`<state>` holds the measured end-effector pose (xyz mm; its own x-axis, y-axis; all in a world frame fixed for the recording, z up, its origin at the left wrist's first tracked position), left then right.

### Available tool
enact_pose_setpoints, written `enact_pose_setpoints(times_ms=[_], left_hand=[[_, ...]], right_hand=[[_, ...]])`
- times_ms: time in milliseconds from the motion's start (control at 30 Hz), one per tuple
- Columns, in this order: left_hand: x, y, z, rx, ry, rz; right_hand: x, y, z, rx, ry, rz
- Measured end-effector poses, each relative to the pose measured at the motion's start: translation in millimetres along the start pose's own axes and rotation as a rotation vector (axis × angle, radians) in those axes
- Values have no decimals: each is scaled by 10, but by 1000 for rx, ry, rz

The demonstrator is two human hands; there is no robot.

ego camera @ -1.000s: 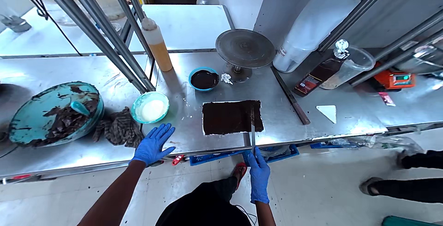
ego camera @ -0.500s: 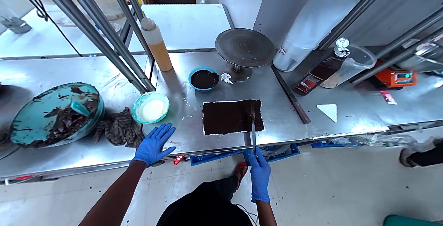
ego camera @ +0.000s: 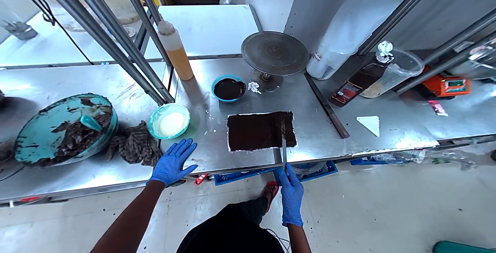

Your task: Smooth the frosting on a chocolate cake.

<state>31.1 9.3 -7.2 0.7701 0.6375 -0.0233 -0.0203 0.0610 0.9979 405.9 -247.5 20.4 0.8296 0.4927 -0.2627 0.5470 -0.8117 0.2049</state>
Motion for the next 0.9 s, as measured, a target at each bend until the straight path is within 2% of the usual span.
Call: enact_pose_setpoints(times_ms=[900], left_hand=[[-4,-12,3,0,-6,11]], right_hand=[[3,12,4,-18,10,-1]])
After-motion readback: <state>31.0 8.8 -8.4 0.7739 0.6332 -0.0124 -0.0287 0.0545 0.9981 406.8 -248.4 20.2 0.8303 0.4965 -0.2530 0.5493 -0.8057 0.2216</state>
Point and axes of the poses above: each hand's wrist, its own x-axis towards the middle knuckle, its own y-axis out of the back of the hand, z = x × y, the point moved 3 cm from there along x, towards the middle knuckle, and after that the axes turned 5 degrees about -y, right-handed, at the moved point
